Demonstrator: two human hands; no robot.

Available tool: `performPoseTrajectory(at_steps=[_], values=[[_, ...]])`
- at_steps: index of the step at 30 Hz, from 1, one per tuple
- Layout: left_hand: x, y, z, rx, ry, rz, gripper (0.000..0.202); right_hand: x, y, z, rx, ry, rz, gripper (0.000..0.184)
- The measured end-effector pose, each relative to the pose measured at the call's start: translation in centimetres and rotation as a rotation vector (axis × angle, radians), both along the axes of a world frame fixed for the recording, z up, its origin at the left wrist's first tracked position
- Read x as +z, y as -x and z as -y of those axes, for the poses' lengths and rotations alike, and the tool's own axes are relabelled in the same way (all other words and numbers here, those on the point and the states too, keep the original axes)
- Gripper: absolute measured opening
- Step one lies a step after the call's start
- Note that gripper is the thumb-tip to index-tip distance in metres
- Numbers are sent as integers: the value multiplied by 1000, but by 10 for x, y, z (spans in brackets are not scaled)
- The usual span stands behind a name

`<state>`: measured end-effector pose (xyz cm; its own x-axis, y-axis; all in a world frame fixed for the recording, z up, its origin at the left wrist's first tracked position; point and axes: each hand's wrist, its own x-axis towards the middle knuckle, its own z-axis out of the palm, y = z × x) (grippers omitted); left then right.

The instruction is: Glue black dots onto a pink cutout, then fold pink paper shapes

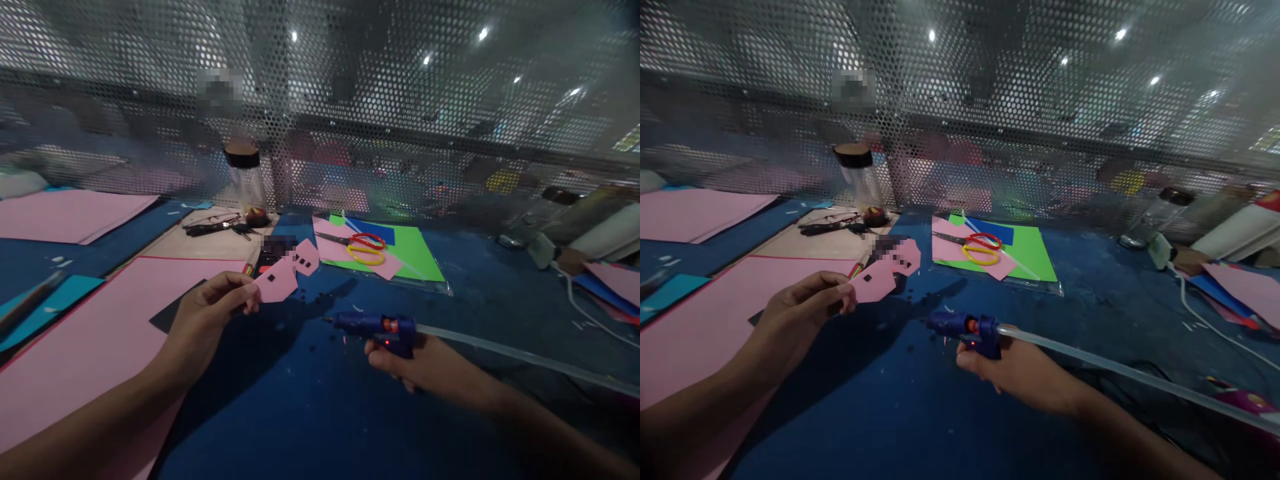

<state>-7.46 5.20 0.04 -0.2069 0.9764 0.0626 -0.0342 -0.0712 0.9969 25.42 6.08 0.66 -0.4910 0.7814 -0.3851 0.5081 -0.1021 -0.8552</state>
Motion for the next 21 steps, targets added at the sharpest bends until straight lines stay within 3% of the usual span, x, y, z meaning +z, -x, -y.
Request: performPoseTrajectory(at_steps=[14,21], values=[[-5,2,0,-21,2,11,7,9,6,5,234,-175,215,22],[-4,1,2,-20,-2,-4,10,8,8,6,253,-215,253,24]])
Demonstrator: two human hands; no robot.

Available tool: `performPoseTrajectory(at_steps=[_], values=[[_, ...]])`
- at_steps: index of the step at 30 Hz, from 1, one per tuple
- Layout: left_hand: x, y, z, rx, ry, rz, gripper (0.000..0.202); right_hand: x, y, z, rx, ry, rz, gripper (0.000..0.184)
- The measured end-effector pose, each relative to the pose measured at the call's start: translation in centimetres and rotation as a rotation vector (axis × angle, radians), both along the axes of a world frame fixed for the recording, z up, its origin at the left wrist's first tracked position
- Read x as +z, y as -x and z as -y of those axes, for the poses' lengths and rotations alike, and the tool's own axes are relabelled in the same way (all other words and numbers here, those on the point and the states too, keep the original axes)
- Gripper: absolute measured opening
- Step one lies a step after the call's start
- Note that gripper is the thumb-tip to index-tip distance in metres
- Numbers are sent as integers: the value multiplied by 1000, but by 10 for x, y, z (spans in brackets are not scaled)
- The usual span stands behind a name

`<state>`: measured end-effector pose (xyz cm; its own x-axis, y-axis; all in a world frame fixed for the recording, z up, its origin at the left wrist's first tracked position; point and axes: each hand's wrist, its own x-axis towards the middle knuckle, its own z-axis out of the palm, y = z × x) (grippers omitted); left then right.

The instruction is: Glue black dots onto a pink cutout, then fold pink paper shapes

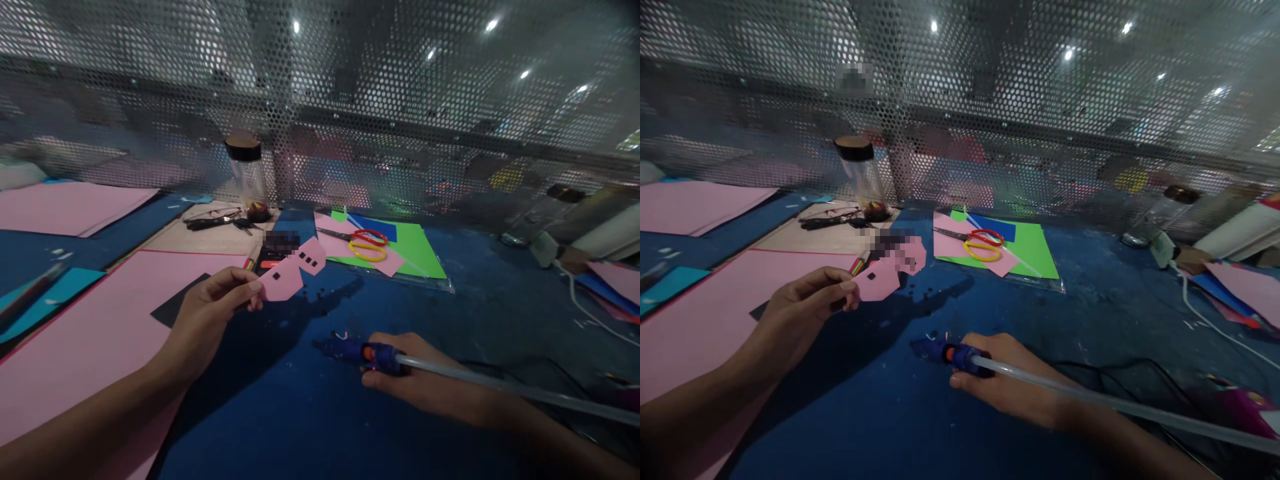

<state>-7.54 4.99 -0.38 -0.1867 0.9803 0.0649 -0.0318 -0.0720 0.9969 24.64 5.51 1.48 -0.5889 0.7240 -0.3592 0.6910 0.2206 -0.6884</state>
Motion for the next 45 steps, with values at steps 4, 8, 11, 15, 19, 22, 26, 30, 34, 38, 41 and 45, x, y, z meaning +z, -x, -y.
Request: performPoseTrajectory(at_steps=[4,8,11,15,19,22,26,30,34,38,41,45], values=[[1,-1,0,-1,5,-19,12,-2,-1,0,-16,-7,26,25],[1,-1,-1,-8,10,-36,13,-5,-1,-1,-33,-11,34,26],[1,-1,0,-12,12,-37,12,-6,0,-1,-22,-20,38,25],[1,-1,1,-25,8,-35,12,-3,0,1,-25,-21,21,25],[1,-1,1,-31,-3,-33,10,-1,0,2,-29,-16,-20,24],[0,-1,0,-30,-2,-41,11,-1,-2,2,-28,0,-59,25],[-1,-1,1,-42,4,-61,13,0,-3,6,-49,28,-103,22],[-1,-4,5,-69,20,-93,14,3,-1,14,-159,-9,-142,26],[-1,-7,10,-99,44,-143,15,9,4,17,-153,-79,-193,26],[1,-12,14,-109,66,-185,17,17,10,16,-133,-69,-231,23],[2,-15,17,-120,71,-212,19,20,15,17,-141,-107,-255,20],[5,-19,18,-131,56,-236,22,20,19,19,-152,-149,-291,18]])
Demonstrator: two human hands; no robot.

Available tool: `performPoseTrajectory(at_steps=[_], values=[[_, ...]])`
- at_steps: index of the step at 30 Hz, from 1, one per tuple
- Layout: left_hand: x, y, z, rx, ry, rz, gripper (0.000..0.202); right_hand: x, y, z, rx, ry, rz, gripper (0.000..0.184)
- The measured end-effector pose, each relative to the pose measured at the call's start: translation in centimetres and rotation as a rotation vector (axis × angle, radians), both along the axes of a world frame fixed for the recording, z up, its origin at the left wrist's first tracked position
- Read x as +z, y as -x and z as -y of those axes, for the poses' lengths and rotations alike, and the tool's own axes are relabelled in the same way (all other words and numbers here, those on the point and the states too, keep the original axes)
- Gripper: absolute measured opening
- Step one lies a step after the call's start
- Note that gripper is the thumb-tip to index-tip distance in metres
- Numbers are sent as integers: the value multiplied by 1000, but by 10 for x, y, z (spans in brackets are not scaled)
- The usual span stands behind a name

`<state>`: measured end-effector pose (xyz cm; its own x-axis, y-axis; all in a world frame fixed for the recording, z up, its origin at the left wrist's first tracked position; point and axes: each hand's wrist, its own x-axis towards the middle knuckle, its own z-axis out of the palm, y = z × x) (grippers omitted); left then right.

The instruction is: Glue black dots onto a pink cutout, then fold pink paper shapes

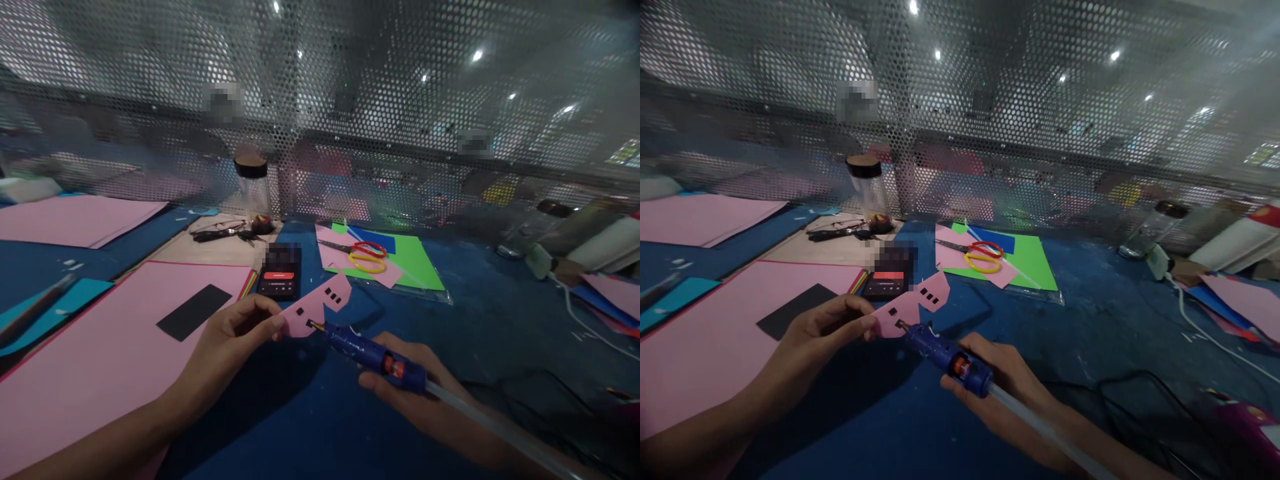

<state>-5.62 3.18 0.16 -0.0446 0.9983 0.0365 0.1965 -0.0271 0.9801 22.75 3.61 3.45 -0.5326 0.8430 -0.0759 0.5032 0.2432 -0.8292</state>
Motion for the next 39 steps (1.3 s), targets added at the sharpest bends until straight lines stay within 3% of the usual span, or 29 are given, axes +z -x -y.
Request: performPoseTrajectory(at_steps=[21,39], values=[[-2,-1,2,-12,0,8,21,-10,4,3,-77,44,23,19],[-1,-2,1,-17,12,-2,22,-16,4,2,-58,11,32,17]])
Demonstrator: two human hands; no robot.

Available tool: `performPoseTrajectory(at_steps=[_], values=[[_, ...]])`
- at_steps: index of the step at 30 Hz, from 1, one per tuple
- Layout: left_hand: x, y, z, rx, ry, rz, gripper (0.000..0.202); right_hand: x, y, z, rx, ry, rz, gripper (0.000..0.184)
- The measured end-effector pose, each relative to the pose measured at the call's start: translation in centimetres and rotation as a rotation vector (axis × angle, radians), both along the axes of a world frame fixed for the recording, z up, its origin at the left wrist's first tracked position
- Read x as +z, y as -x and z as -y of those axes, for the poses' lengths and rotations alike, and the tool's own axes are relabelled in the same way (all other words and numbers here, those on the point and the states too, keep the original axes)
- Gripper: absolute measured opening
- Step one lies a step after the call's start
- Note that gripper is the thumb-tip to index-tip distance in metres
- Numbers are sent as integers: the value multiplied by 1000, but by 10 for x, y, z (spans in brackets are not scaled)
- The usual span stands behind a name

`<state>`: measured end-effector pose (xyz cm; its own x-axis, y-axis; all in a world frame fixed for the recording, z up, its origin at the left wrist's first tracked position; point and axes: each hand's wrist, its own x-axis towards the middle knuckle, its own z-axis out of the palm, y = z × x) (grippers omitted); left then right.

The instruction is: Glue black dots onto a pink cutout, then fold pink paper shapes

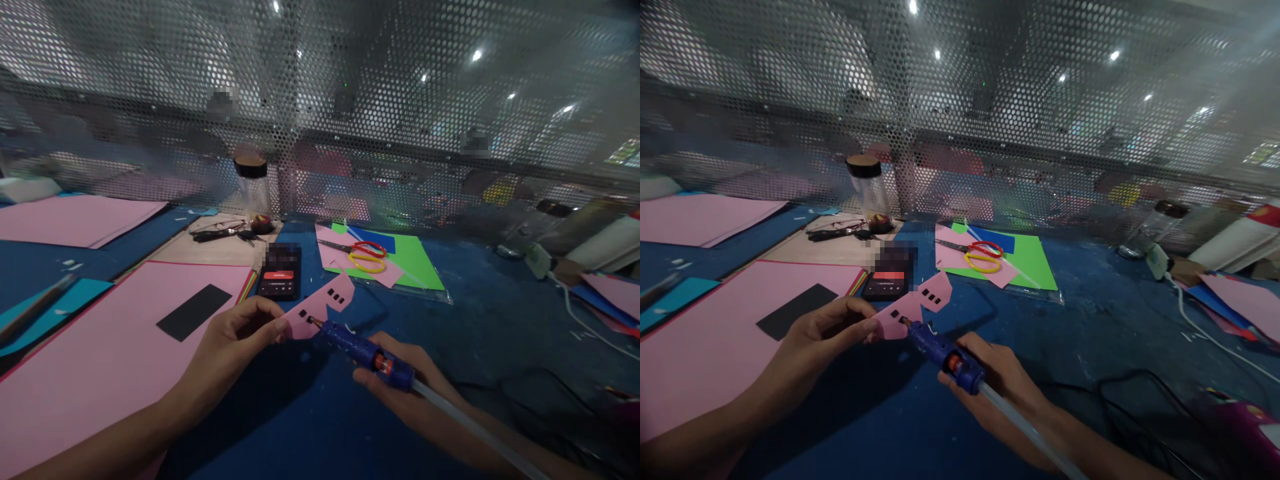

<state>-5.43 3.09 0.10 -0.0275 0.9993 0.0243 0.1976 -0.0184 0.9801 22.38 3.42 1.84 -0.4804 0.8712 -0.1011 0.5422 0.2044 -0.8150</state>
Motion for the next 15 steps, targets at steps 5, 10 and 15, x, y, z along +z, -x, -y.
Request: performPoseTrajectory(at_steps=[5,10,15], values=[[3,-1,1,-1,13,20,22,3,0,1,-18,34,8,20],[2,0,1,-6,4,28,22,0,-1,0,-9,2,8,18],[2,1,2,-14,-7,18,21,1,0,-1,-12,65,28,19]])
